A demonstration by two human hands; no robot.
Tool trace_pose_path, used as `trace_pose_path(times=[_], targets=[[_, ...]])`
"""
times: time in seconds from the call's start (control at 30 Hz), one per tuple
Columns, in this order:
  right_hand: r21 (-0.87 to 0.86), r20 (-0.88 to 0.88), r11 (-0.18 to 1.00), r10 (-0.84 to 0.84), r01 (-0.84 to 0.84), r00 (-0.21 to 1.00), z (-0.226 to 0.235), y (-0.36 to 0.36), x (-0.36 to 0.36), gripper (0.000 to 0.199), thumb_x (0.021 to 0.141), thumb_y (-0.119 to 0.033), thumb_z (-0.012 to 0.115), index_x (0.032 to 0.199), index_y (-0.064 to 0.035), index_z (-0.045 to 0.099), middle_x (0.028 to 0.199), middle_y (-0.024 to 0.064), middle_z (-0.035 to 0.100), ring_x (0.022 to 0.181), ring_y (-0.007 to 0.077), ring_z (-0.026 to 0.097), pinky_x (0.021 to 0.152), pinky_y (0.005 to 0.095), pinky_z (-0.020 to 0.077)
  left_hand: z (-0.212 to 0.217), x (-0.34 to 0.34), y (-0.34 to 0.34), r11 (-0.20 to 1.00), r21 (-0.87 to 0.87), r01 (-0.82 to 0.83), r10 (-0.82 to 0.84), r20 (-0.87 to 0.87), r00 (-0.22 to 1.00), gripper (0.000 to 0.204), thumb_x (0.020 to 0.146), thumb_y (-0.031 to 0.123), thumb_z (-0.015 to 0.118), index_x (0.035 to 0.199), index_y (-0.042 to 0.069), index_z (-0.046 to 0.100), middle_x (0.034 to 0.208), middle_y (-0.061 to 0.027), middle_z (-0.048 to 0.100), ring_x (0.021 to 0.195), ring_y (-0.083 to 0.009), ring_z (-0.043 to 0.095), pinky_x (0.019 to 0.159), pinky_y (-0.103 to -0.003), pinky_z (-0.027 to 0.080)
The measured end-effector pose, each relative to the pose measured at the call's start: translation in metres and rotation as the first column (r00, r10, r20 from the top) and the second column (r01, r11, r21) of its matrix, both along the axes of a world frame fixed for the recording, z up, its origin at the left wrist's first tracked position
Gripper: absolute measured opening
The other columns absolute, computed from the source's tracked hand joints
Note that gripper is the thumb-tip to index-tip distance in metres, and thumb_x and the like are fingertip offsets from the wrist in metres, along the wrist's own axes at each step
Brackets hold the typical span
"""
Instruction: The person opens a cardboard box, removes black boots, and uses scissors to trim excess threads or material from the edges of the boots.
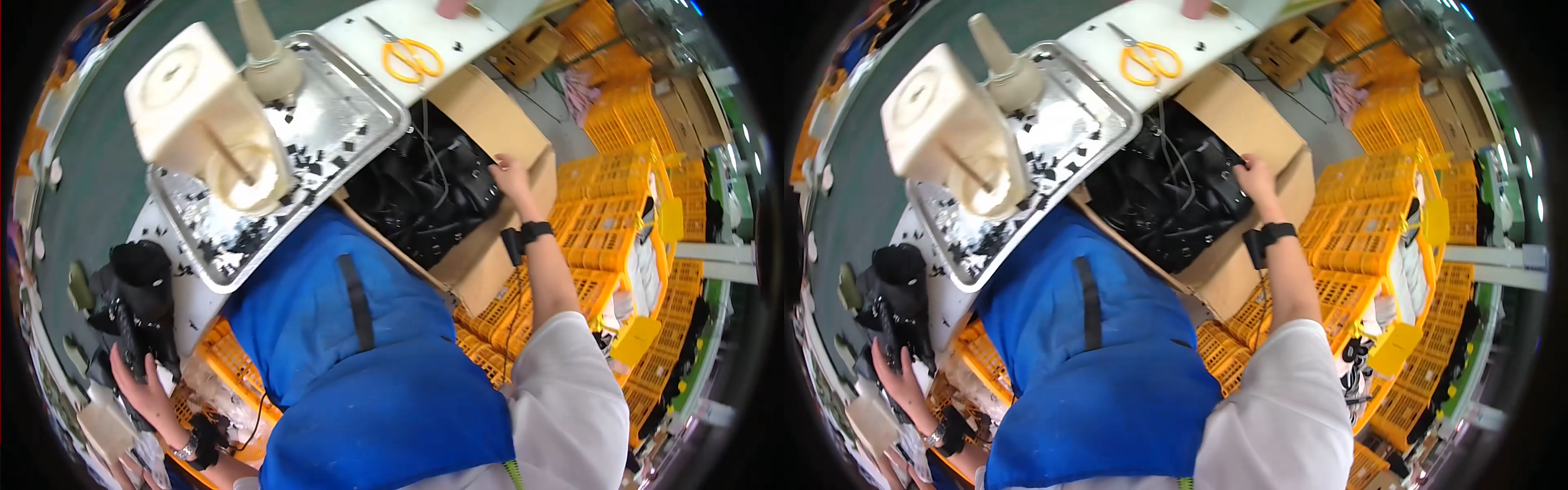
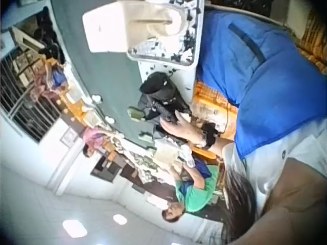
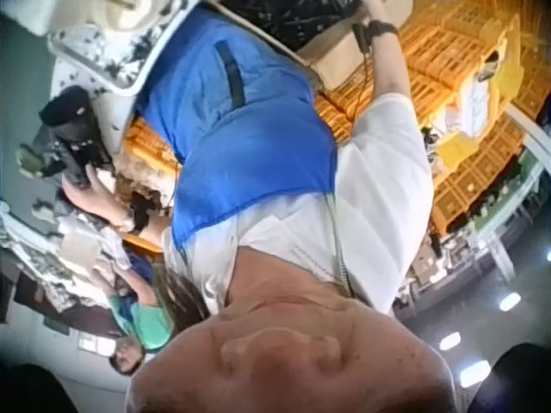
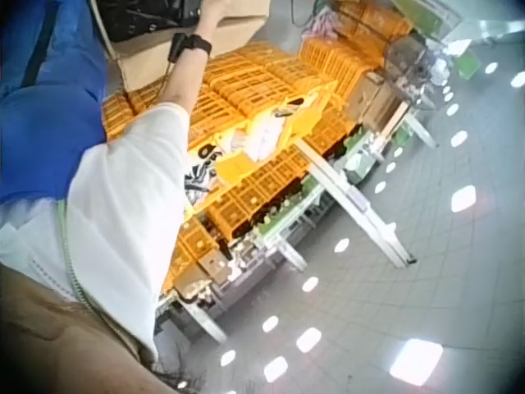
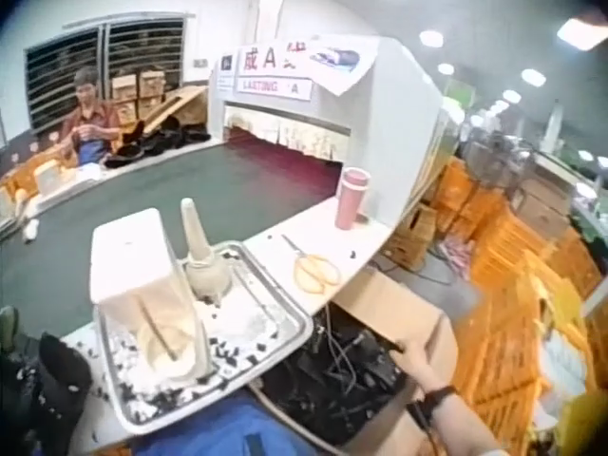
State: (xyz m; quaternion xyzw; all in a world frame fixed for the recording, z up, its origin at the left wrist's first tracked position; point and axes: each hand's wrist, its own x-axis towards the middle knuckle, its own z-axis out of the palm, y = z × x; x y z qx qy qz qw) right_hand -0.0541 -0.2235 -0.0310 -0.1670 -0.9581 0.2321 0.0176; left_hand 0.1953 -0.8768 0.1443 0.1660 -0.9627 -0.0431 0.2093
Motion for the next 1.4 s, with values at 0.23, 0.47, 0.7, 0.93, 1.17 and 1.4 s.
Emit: trace_pose_path(times=[0.23, 0.47, 0.7, 0.93, 1.17, 1.4], targets=[[0.296, 0.273, 0.955, -0.053, -0.032, 0.961, -0.054, -0.018, 0.019, 0.1, 0.057, -0.032, 0.077, 0.137, -0.0201, 0.018, 0.131, 0.0164, 0.035, 0.117, 0.0364, 0.038, 0.093, 0.045, 0.0364, 0.033, -0.05, 0.087, 0.957, 0.19, 0.217, -0.217, -0.019, 0.976, 0.037, 0.079, 0.001, 0.057, 0.116, -0.002, 0.049, 0.113, -0.0132, 0.055, 0.106, -0.0258, 0.051, 0.094, -0.032, 0.034], [0.115, 0.574, 0.993, -0.044, -0.027, 0.818, -0.062, -0.013, -0.007, 0.104, 0.051, -0.05, 0.076, 0.136, -0.0177, 0.025, 0.128, 0.0156, 0.04, 0.119, 0.0347, 0.038, 0.097, 0.0464, 0.0311, 0.019, -0.092, 0.181, 0.703, 0.342, 0.624, -0.691, 0.122, 0.712, 0.037, 0.066, 0.003, 0.068, 0.101, 0.003, 0.057, 0.1, -0.0138, 0.059, 0.098, -0.0291, 0.054, 0.093, -0.045, 0.036], [-0.235, 0.51, 0.971, 0.154, -0.035, 0.846, -0.05, 0.014, -0.016, 0.081, 0.049, -0.037, 0.081, 0.11, 0.0027, 0.045, 0.107, 0.02, 0.054, 0.102, 0.0283, 0.053, 0.086, 0.0326, 0.0417, -0.013, -0.126, 0.231, 0.436, 0.509, 0.742, -0.871, 0.032, 0.489, 0.033, 0.069, 0.007, 0.066, 0.1, 0.005, 0.057, 0.093, -0.0108, 0.06, 0.089, -0.0263, 0.057, 0.089, -0.042, 0.04], [-0.335, -0.002, 0.936, 0.117, -0.111, 0.993, -0.008, 0.006, 0.059, 0.047, 0.062, -0.021, 0.076, 0.098, 0.0014, 0.057, 0.092, 0.0162, 0.063, 0.085, 0.0265, 0.061, 0.078, 0.0327, 0.0458, -0.033, -0.149, 0.265, 0.2, 0.634, 0.747, -0.96, -0.027, 0.279, 0.03, 0.072, 0.01, 0.065, 0.1, 0.004, 0.057, 0.089, -0.0126, 0.061, 0.085, -0.0286, 0.058, 0.085, -0.041, 0.043], [-0.619, -0.323, 0.783, -0.32, 0.057, 0.89, 0.103, -0.087, 0.114, 0.032, 0.072, -0.012, 0.07, 0.095, 0.0054, 0.057, 0.092, 0.0103, 0.062, 0.082, 0.0144, 0.058, 0.075, 0.0278, 0.0458, -0.046, -0.157, 0.324, -0.001, 0.647, 0.762, -0.969, -0.189, 0.159, 0.052, 0.07, 0.012, 0.068, 0.117, 0.003, 0.047, 0.108, -0.0178, 0.054, 0.097, -0.0332, 0.054, 0.087, -0.039, 0.043], [-0.948, -0.273, 0.11, 0.194, -0.297, 0.942, 0.147, -0.167, 0.143, 0.078, 0.081, -0.002, 0.056, 0.139, -0.006, 0.004, 0.104, 0.0071, 0.044, 0.095, 0.0142, 0.047, 0.086, 0.0273, 0.0412, -0.041, -0.161, 0.329, 0.029, 0.959, 0.282, -0.86, -0.12, 0.496, 0.079, 0.064, 0.023, 0.074, 0.125, 0.0, 0.029, 0.11, -0.0201, 0.051, 0.102, -0.0287, 0.053, 0.085, -0.033, 0.043]])
